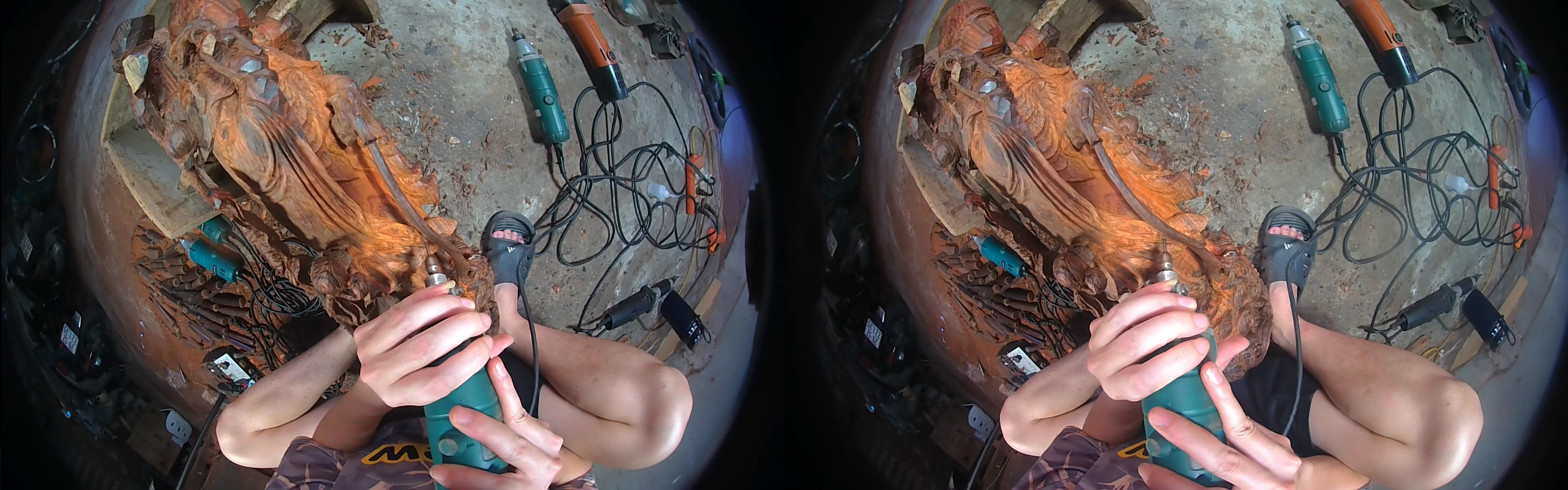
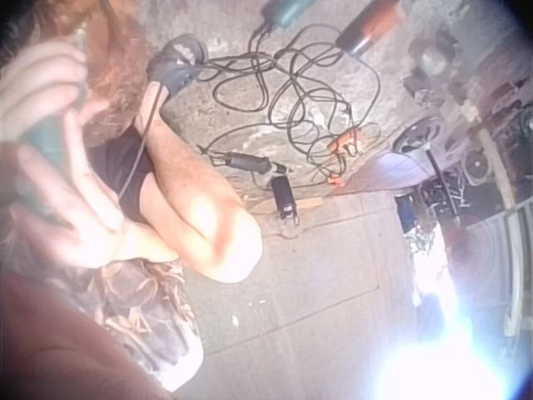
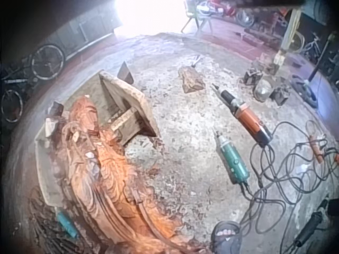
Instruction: The person uses a green rotary tool to carve details into a large piece of wood. They hold the tool with both hands and move it along the surface, removing wood shavings and shaping the piece.
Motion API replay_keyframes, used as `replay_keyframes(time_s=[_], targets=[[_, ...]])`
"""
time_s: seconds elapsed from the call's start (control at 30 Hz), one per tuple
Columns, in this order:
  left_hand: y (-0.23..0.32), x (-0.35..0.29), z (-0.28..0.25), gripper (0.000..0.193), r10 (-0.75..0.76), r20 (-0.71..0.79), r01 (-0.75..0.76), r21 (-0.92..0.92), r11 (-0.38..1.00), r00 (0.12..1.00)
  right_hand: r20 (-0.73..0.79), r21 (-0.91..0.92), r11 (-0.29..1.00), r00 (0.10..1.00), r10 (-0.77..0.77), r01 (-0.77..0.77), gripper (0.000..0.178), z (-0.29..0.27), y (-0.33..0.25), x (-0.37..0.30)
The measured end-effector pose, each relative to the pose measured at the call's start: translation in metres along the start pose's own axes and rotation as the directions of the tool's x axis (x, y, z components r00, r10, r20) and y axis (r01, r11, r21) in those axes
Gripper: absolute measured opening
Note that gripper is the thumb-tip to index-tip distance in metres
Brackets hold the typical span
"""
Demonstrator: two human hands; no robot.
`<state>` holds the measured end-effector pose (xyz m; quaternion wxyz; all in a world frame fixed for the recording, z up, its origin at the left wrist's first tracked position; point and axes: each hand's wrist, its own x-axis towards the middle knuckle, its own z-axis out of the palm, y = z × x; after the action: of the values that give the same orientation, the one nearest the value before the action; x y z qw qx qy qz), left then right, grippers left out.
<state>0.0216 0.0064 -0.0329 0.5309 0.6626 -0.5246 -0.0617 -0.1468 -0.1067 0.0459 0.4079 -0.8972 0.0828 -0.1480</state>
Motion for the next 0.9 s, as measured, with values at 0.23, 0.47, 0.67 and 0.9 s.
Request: replay_keyframes(time_s=[0.23, 0.47, 0.67, 0.9], targets=[[0.007, -0.004, 0.001, 0.023, 0.041, -0.009, -0.041, -0.030, 0.999, 0.999, -0.018, 0.180, 0.982, 0.998, 0.054, -0.050, 0.079, -0.012, -0.001, -0.015], [0.057, 0.040, 0.059, 0.027, 0.004, -0.208, -0.053, -0.230, 0.972, 0.978, -0.016, 0.563, 0.804, 0.970, 0.243, -0.192, 0.084, -0.083, -0.011, -0.024], [0.047, 0.071, 0.066, 0.030, -0.101, -0.356, 0.057, -0.132, 0.990, 0.929, 0.136, 0.684, 0.634, 0.917, 0.376, -0.361, 0.089, -0.127, 0.009, 0.023], [0.024, 0.056, 0.060, 0.035, -0.189, -0.382, 0.168, -0.089, 0.982, 0.905, 0.127, 0.581, 0.684, 0.879, 0.459, -0.441, 0.086, -0.108, 0.025, 0.057]])
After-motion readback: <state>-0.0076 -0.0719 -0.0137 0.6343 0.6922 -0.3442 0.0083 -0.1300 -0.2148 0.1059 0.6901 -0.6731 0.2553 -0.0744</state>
